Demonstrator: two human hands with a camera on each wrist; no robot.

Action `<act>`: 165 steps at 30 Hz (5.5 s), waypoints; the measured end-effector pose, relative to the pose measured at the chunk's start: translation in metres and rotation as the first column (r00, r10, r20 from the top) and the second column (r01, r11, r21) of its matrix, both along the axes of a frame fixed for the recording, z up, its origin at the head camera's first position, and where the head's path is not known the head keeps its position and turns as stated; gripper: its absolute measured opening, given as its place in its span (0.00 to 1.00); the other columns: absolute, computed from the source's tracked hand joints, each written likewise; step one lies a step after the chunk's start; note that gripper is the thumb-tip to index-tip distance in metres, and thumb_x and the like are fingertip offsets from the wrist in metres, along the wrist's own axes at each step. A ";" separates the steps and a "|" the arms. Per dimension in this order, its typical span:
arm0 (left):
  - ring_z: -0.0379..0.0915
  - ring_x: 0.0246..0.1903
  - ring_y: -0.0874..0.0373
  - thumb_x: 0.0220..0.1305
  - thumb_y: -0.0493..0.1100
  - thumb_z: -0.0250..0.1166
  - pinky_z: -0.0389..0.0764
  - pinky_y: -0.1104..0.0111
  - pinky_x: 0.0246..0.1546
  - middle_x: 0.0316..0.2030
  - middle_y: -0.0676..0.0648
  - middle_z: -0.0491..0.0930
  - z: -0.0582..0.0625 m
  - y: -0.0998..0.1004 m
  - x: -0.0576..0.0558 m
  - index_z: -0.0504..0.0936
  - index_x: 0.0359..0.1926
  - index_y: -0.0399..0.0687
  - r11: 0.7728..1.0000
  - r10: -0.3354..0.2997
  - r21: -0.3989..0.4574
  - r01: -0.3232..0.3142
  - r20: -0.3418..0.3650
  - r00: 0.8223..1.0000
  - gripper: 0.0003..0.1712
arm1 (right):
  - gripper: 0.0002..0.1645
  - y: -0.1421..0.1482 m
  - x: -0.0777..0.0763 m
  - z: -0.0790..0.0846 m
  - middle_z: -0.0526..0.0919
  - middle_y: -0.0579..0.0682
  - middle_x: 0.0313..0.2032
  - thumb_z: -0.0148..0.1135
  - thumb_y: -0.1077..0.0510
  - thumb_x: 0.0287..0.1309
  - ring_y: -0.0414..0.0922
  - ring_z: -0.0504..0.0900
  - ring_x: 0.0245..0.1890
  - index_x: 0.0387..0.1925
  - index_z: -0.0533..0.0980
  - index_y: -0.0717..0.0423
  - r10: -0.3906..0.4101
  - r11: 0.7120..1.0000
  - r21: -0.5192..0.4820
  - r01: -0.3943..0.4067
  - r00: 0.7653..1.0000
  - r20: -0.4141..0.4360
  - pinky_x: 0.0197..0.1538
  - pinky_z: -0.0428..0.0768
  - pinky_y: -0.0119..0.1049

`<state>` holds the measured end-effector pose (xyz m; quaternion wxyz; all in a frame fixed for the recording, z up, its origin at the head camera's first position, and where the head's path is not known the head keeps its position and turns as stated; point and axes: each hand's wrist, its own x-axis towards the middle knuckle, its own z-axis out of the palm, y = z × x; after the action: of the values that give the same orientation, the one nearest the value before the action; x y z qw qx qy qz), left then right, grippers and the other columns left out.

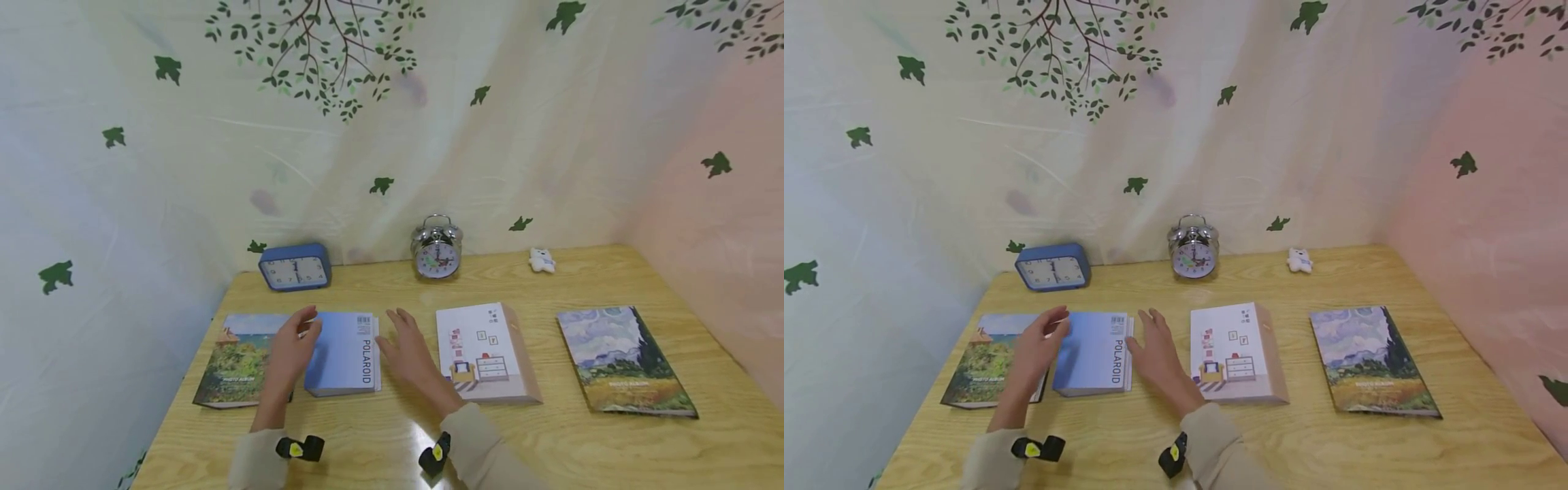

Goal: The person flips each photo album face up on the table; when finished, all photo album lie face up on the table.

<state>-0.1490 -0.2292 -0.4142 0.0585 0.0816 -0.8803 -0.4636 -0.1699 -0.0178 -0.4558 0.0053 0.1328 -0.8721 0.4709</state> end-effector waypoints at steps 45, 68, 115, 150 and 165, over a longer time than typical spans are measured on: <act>0.68 0.32 0.62 0.62 0.39 0.65 0.72 0.76 0.30 0.33 0.48 0.75 -0.063 0.188 0.005 0.77 0.40 0.38 0.905 -0.420 -0.061 0.420 0.016 0.907 0.09 | 0.33 0.200 0.038 -0.011 0.61 0.68 0.67 0.49 0.52 0.71 0.66 0.61 0.67 0.70 0.57 0.64 -0.204 0.960 0.215 0.180 0.975 0.092 0.65 0.65 0.59; 0.73 0.51 0.54 0.63 0.55 0.63 0.75 0.61 0.54 0.59 0.40 0.75 -0.055 0.211 0.003 0.71 0.66 0.48 0.876 -0.474 -0.099 0.472 0.009 0.881 0.33 | 0.40 0.204 0.037 0.020 0.61 0.60 0.70 0.46 0.32 0.65 0.62 0.68 0.64 0.72 0.57 0.44 -0.240 0.970 0.066 0.232 0.953 0.185 0.56 0.76 0.56; 0.77 0.52 0.44 0.67 0.52 0.59 0.78 0.56 0.54 0.59 0.33 0.73 -0.032 0.160 -0.012 0.67 0.66 0.37 0.933 -0.357 0.047 0.358 -0.018 0.934 0.33 | 0.33 0.159 0.020 -0.013 0.61 0.72 0.65 0.56 0.49 0.66 0.69 0.60 0.66 0.66 0.65 0.63 -0.130 0.981 0.159 0.112 0.986 0.106 0.67 0.60 0.63; 0.70 0.61 0.44 0.68 0.50 0.56 0.71 0.53 0.61 0.63 0.38 0.71 -0.042 0.152 -0.013 0.64 0.68 0.38 0.979 -0.201 0.055 0.196 0.124 0.972 0.33 | 0.36 0.155 0.025 -0.014 0.55 0.65 0.70 0.55 0.49 0.66 0.65 0.56 0.69 0.70 0.60 0.59 -0.124 0.975 0.201 0.099 0.986 0.114 0.68 0.58 0.62; 0.71 0.56 0.43 0.64 0.46 0.63 0.75 0.55 0.58 0.59 0.35 0.72 -0.016 0.183 -0.007 0.69 0.63 0.34 0.965 -0.254 -0.120 0.234 -0.186 0.949 0.31 | 0.34 0.218 0.026 -0.006 0.57 0.70 0.67 0.52 0.48 0.69 0.70 0.58 0.65 0.68 0.61 0.65 -0.151 0.970 0.182 0.161 0.986 -0.066 0.59 0.65 0.68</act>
<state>-0.1559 -0.0465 -0.4306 0.0925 -0.0778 -0.8947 -0.4301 -0.1442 0.2005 -0.4620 0.0521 0.0759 -0.9197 0.3816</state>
